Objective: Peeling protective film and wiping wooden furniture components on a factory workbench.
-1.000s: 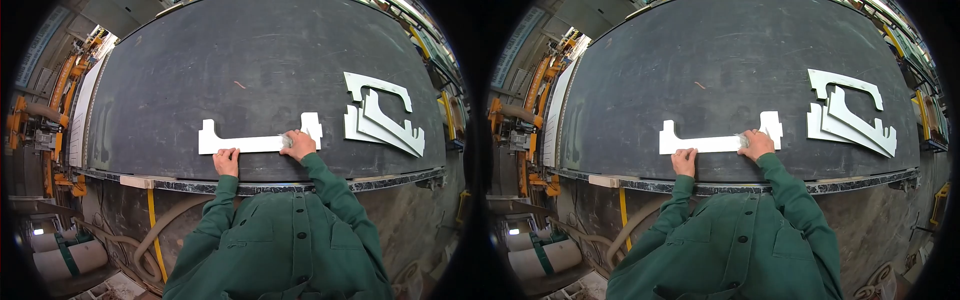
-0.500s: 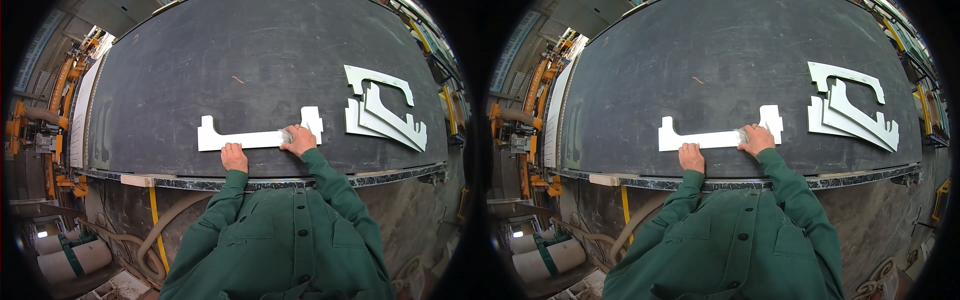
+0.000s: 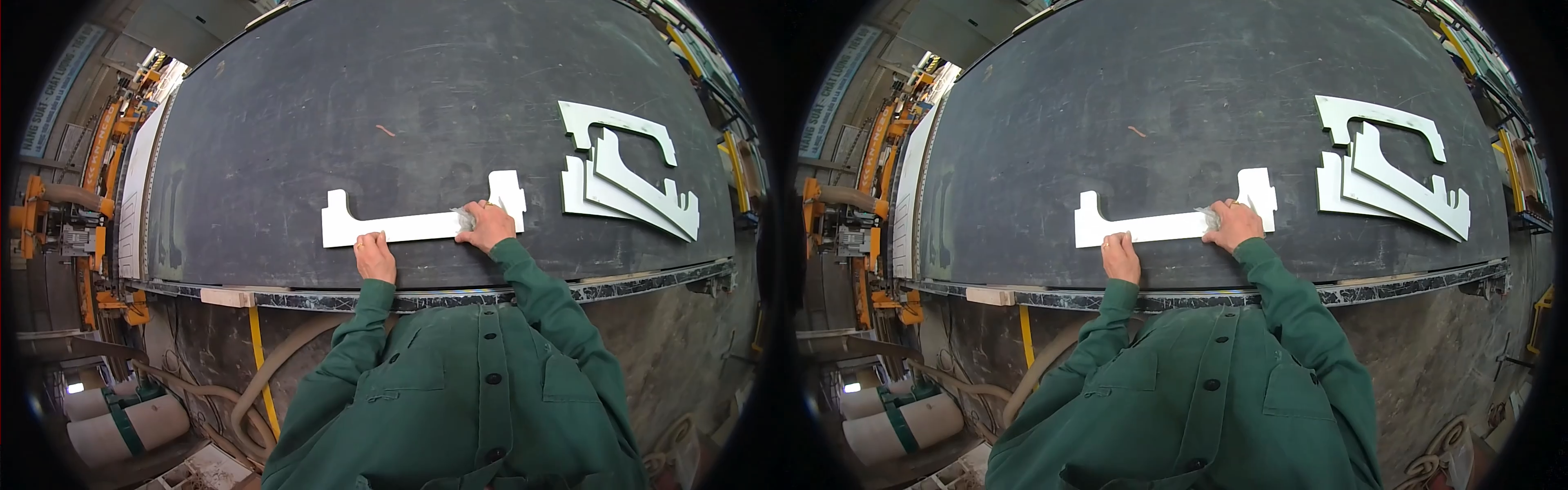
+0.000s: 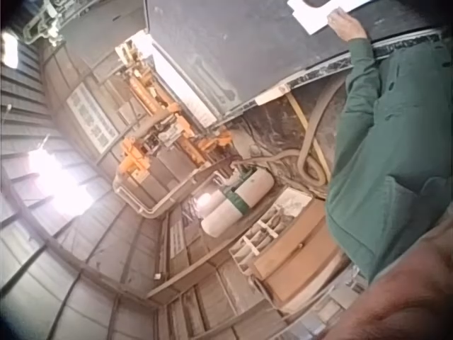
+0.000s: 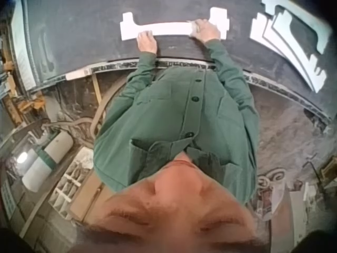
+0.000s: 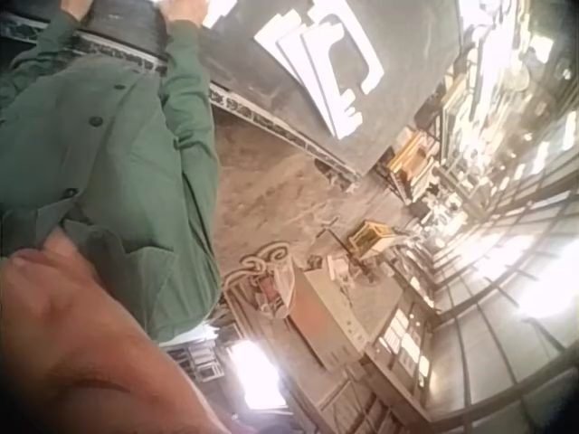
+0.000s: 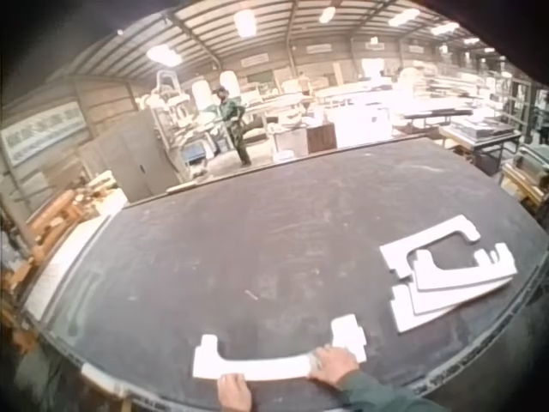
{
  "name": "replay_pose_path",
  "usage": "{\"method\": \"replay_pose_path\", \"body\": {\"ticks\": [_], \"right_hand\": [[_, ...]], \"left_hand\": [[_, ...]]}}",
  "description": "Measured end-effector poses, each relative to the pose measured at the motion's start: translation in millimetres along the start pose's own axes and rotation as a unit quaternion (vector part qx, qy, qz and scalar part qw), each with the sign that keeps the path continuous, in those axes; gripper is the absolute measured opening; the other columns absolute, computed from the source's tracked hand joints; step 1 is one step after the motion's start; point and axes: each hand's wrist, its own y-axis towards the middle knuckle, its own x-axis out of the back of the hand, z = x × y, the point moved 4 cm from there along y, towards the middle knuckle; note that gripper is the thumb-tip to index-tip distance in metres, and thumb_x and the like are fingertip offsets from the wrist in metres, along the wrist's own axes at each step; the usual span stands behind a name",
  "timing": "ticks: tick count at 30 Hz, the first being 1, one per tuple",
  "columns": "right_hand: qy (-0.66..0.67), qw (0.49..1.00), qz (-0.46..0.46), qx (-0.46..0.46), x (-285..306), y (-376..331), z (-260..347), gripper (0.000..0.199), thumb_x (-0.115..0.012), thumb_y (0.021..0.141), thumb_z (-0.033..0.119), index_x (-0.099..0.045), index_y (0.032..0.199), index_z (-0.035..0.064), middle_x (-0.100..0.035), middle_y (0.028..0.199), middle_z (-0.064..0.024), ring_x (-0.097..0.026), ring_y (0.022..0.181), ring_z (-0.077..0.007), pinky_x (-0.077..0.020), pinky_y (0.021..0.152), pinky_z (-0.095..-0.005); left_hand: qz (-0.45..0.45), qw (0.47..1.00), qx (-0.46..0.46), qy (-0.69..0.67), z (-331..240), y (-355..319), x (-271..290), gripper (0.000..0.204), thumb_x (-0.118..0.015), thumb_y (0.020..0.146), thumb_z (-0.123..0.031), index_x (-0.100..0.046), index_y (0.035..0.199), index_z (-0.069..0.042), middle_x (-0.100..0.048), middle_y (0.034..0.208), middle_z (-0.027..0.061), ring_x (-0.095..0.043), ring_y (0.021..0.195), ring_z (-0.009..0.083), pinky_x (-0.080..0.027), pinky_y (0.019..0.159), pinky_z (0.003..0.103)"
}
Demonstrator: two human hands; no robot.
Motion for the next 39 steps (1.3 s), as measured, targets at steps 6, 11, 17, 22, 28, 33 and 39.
{"method": "replay_pose_path", "body": {"ticks": [6,11,17,22,28,33,39], "right_hand": [[-0.001,1.000,-0.003,0.004,-2,0,0,0.055,-0.077,0.058,0.038,-0.058,0.103,0.0132,-0.057,0.093,-0.0057,-0.057,0.091,-0.0253,-0.0467,0.076,-0.0376],[-0.003,1.000,-0.001,0.005,-2,0,0,0.054,-0.076,0.059,0.039,-0.058,0.103,0.0131,-0.057,0.093,-0.0055,-0.058,0.091,-0.0251,-0.0467,0.076,-0.0377],[-0.010,1.000,-0.011,0.007,-2,-1,0,0.054,-0.076,0.059,0.039,-0.058,0.103,0.0132,-0.057,0.092,-0.0052,-0.058,0.090,-0.0250,-0.0470,0.076,-0.0376],[-0.007,1.000,-0.009,0.006,-1,-1,2,0.054,-0.077,0.059,0.039,-0.059,0.102,0.0131,-0.057,0.092,-0.0049,-0.058,0.090,-0.0248,-0.0473,0.075,-0.0376],[0.000,1.000,-0.011,0.008,1,-1,0,0.053,-0.077,0.059,0.038,-0.059,0.102,0.0133,-0.057,0.092,-0.0048,-0.058,0.090,-0.0249,-0.0470,0.075,-0.0375],[0.006,1.000,0.007,-0.008,4,-1,3,0.051,-0.077,0.060,0.035,-0.058,0.102,0.0142,-0.057,0.094,-0.0050,-0.057,0.093,-0.0253,-0.0467,0.079,-0.0380],[0.001,1.000,0.006,-0.006,1,-1,2,0.051,-0.077,0.060,0.036,-0.058,0.102,0.0141,-0.057,0.094,-0.0049,-0.057,0.093,-0.0253,-0.0468,0.079,-0.0382]], "left_hand": [[0.032,0.994,-0.051,0.089,0,-1,4,0.011,-0.060,0.082,-0.017,-0.062,0.080,-0.006,-0.056,0.082,0.0087,-0.051,0.081,0.0280,-0.042,0.071,0.039],[0.051,0.974,-0.114,0.188,-3,0,0,0.008,-0.063,0.077,-0.017,-0.065,0.079,-0.010,-0.057,0.081,0.0053,-0.051,0.079,0.0236,-0.040,0.068,0.036],[0.131,0.934,-0.175,0.283,-7,9,-8,0.008,-0.055,0.073,-0.012,-0.060,0.072,-0.006,-0.058,0.084,0.0070,-0.050,0.081,0.0239,-0.038,0.071,0.035],[0.179,0.929,-0.188,0.265,-5,17,-15,0.009,-0.059,0.069,-0.011,-0.060,0.067,-0.003,-0.059,0.077,0.0112,-0.053,0.079,0.0269,-0.042,0.069,0.038],[0.181,0.947,-0.188,0.188,-10,25,-5,0.012,-0.063,0.067,-0.011,-0.060,0.061,-0.001,-0.058,0.071,0.0129,-0.053,0.072,0.0285,-0.044,0.065,0.039],[0.203,0.940,-0.182,0.203,-13,27,-8,0.011,-0.063,0.067,-0.010,-0.060,0.062,0.000,-0.058,0.069,0.0132,-0.054,0.072,0.0294,-0.044,0.065,0.040],[0.217,0.942,-0.133,0.217,-8,28,-16,0.011,-0.063,0.066,-0.011,-0.059,0.064,0.000,-0.059,0.070,0.0140,-0.054,0.073,0.0301,-0.044,0.064,0.041]]}}
